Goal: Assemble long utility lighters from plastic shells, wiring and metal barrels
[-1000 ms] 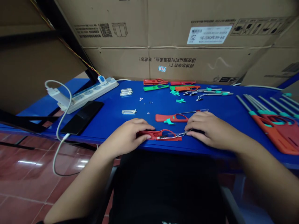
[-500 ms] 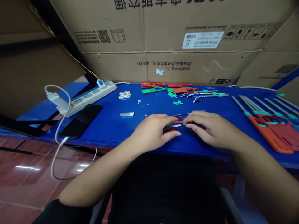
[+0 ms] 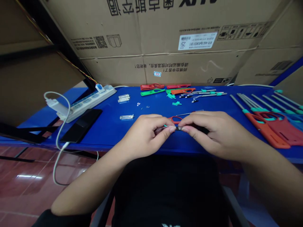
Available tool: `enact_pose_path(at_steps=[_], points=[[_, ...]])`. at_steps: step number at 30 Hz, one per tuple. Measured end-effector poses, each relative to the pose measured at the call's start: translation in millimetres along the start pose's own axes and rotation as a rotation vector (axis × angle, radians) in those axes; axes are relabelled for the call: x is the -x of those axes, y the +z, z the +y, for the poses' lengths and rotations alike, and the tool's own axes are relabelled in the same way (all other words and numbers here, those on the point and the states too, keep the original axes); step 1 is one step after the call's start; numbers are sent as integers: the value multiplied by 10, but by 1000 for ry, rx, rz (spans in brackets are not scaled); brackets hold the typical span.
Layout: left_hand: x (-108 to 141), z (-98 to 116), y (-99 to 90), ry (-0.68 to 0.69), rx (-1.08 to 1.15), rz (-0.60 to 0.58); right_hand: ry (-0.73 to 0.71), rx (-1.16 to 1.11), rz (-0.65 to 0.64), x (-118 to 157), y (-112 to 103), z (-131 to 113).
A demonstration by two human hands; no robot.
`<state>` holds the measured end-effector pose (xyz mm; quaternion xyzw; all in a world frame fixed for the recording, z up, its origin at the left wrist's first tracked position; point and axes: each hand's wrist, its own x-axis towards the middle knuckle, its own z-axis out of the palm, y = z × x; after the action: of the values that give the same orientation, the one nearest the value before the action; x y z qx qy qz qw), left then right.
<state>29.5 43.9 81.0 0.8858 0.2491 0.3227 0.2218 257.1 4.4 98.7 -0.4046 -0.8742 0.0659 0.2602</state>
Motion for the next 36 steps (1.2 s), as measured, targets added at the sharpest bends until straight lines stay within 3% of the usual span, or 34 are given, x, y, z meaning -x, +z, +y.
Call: enact_pose_path(at_steps=[8, 12, 20, 24, 28, 36], points=[[56, -61, -26, -311, 402, -113, 8, -26, 96, 2, 174, -116], [49, -115, 3, -341, 381, -93, 50, -72, 88, -37, 231, -82], [-100, -297, 40, -283, 84, -84, 179, -263, 40, -268, 344, 214], [-61, -395, 97, -252, -9, -112, 163, -262, -46, -289, 446, 396], [1, -448, 148, -128, -130, -112, 157, -277, -160, -251, 514, 521], [21, -553, 239, -33, -143, -118, 80, -249, -247, -210, 496, 593]])
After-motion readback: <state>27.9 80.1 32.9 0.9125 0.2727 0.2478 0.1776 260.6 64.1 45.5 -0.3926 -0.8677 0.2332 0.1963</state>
